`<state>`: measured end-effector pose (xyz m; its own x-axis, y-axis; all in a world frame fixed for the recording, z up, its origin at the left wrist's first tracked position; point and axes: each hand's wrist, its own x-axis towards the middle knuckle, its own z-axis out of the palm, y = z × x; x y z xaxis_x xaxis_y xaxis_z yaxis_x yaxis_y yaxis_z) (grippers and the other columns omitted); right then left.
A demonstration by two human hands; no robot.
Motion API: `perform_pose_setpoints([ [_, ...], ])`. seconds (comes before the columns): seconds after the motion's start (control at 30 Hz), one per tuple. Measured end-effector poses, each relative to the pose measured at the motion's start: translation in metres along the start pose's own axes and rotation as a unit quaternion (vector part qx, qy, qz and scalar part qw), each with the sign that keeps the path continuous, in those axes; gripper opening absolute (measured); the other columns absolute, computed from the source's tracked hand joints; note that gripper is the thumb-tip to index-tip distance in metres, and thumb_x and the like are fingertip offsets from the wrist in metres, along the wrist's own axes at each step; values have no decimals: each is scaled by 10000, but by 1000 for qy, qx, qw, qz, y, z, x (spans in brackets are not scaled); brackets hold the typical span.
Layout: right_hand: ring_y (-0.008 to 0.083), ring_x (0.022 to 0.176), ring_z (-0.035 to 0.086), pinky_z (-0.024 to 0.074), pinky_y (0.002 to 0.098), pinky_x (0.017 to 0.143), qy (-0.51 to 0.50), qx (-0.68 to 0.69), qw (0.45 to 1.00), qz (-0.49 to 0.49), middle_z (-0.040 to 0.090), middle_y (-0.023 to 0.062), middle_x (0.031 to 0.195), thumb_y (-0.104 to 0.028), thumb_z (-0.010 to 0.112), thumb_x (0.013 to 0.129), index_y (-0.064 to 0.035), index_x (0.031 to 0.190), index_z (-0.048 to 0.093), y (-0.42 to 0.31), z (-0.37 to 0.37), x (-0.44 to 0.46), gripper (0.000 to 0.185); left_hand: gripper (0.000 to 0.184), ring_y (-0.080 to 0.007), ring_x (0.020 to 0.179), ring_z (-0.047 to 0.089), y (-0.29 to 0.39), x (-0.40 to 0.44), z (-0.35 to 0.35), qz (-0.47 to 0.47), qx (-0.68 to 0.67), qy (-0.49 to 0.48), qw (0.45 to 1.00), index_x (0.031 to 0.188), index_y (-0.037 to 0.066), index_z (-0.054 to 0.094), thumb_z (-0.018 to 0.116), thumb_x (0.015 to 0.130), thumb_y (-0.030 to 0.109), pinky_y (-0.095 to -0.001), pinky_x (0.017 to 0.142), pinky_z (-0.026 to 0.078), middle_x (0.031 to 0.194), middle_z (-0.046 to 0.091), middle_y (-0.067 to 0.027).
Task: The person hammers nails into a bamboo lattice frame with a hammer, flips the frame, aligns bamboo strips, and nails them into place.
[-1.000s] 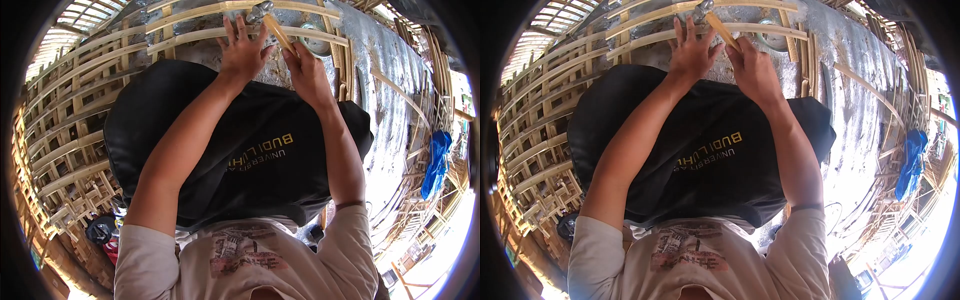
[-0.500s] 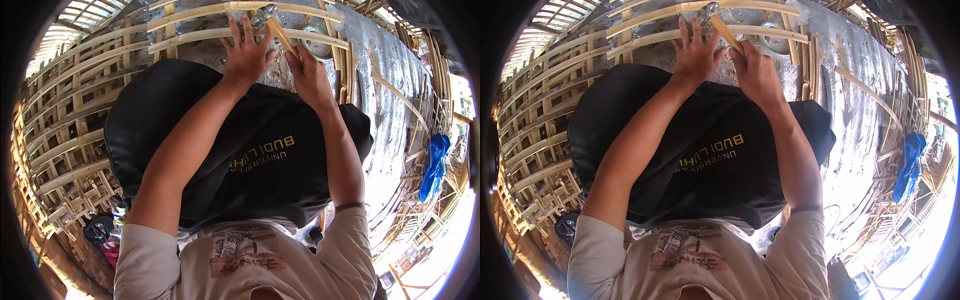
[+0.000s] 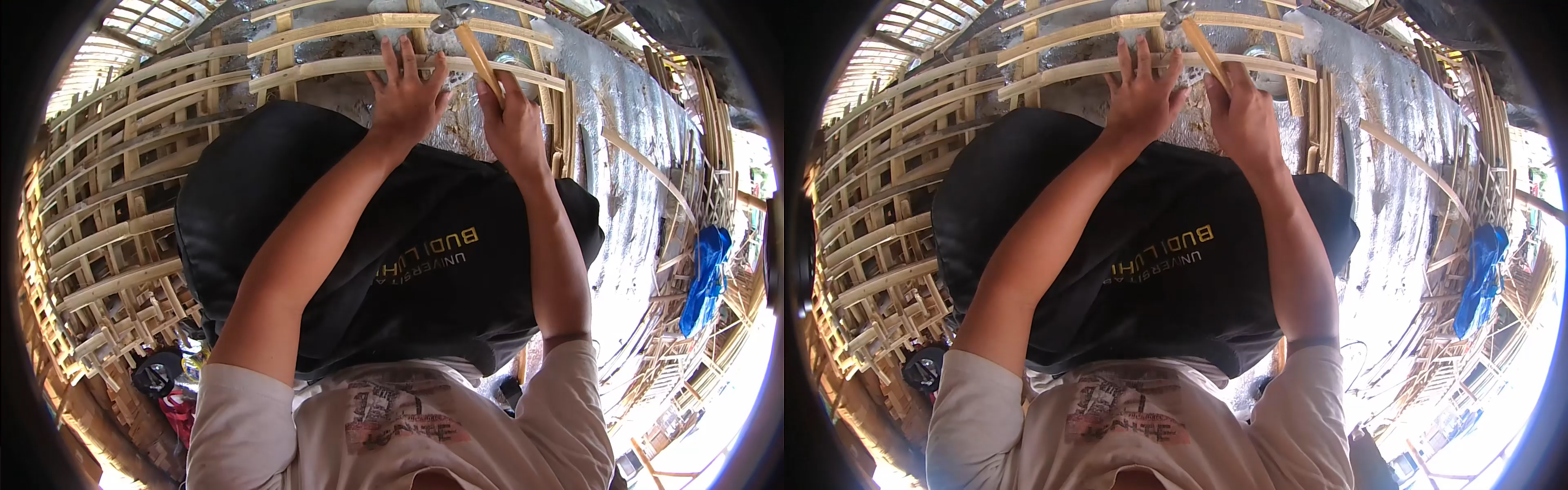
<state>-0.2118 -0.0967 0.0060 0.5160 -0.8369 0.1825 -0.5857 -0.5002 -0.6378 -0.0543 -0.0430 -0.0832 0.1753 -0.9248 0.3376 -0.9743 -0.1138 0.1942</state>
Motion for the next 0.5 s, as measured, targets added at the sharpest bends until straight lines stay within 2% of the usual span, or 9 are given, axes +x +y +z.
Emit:
perform_pose_setpoints([
  [0.17,489,872,676,555,510,747,11,10,1000,10,703,283,908,-276,686,942,-39,1427,477,26,18,8,579,611,-631,1435,152,2,0,-3,-5,4,-7,1000,1497,213,403,590,967,451,-799,939,382,1554,236,-375],
  [0.27,483,942,677,551,503,802,-22,14,999,32,700,299,951,-276,687,941,-47,1506,398,29,25,8,674,632,-628,1440,144,4,1,-6,-18,-4,-21,1000,1515,227,399,611,956,432,-808,963,347,1564,230,-356],
  [0.3,481,994,670,544,488,844,-12,3,1000,6,697,309,974,-304,668,950,-49,1529,364,30,31,10,701,639,-629,1440,141,4,2,-5,-18,-9,-23,1000,1521,229,391,612,956,430,-808,966,343,1565,227,-357],
  [0.4,477,1027,663,536,482,874,-68,7,994,83,694,315,990,-341,643,958,-43,1535,351,30,31,6,713,656,-633,1439,134,3,1,-4,-18,-18,-26,999,1535,232,369,612,957,425,-809,974,333,1569,218,-360],
  [0.5,479,1015,665,535,482,872,-78,20,993,84,695,315,988,-363,626,963,-48,1536,356,35,35,4,708,665,-635,1439,130,2,0,-5,-19,-21,-26,999,1541,233,360,612,957,428,-811,974,330,1573,211,-362],
])
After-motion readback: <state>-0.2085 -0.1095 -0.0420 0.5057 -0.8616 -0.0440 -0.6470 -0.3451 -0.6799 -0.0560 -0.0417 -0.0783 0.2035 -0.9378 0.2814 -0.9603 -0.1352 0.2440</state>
